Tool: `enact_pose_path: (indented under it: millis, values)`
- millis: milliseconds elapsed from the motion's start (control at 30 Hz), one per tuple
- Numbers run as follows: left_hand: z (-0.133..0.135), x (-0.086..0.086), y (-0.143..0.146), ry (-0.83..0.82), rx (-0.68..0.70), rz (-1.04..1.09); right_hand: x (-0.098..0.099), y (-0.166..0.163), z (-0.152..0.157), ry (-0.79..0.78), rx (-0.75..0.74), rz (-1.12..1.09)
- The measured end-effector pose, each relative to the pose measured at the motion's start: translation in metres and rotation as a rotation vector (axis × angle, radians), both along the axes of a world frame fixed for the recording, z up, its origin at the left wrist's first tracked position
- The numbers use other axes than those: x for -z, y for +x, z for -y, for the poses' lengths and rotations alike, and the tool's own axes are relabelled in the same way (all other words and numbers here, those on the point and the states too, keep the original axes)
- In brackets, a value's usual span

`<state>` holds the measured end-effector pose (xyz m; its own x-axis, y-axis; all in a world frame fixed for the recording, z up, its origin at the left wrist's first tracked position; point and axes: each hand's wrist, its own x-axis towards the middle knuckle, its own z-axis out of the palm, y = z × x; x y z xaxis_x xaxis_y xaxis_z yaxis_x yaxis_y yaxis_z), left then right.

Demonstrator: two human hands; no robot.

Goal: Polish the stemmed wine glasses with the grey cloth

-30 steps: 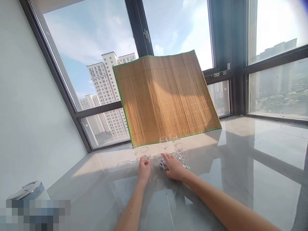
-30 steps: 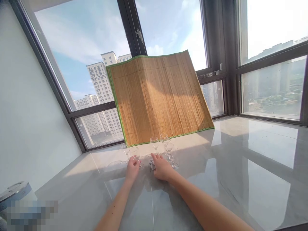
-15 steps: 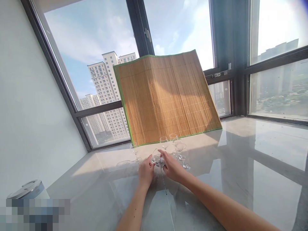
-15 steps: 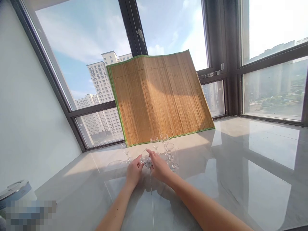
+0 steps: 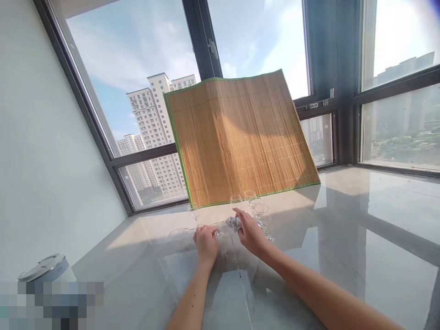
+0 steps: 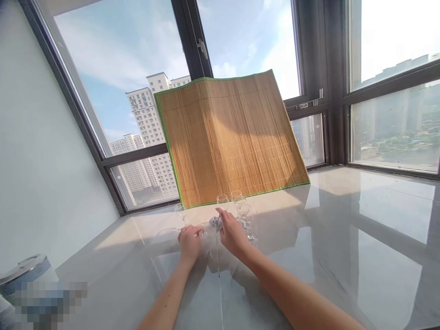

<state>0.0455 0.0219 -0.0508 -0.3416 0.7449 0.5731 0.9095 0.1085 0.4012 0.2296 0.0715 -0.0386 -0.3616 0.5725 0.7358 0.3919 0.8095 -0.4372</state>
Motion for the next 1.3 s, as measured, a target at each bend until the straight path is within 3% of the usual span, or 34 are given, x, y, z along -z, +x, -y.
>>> enact_pose_path:
  millis: [200,433,667,867,1033,1200,1300]
  values:
    - [-0.003,0.001,-0.006,0.054,-0.016,0.048,0.008,0.000,-0.005,-0.054,0.049,0.013]
    - [-0.002,0.001,-0.001,0.028,0.085,-0.041,0.008,-0.002,-0.002,-0.240,-0.133,-0.086]
    - [-0.002,0.001,-0.002,0.069,0.077,-0.033,-0.002,-0.004,0.011,-0.389,-0.242,-0.185]
    - [-0.001,0.001,-0.001,0.095,0.058,-0.045,0.010,-0.013,0.001,-0.330,-0.166,-0.268]
    - [0.002,-0.001,0.000,0.065,0.035,-0.045,0.013,-0.009,0.003,-0.210,-0.163,-0.145]
    - [0.003,-0.003,0.001,0.037,0.023,-0.034,0.010,-0.007,0.008,-0.313,-0.249,-0.122]
    - [0.001,-0.002,0.002,0.020,0.043,-0.028,0.011,-0.008,0.006,-0.293,-0.214,-0.156]
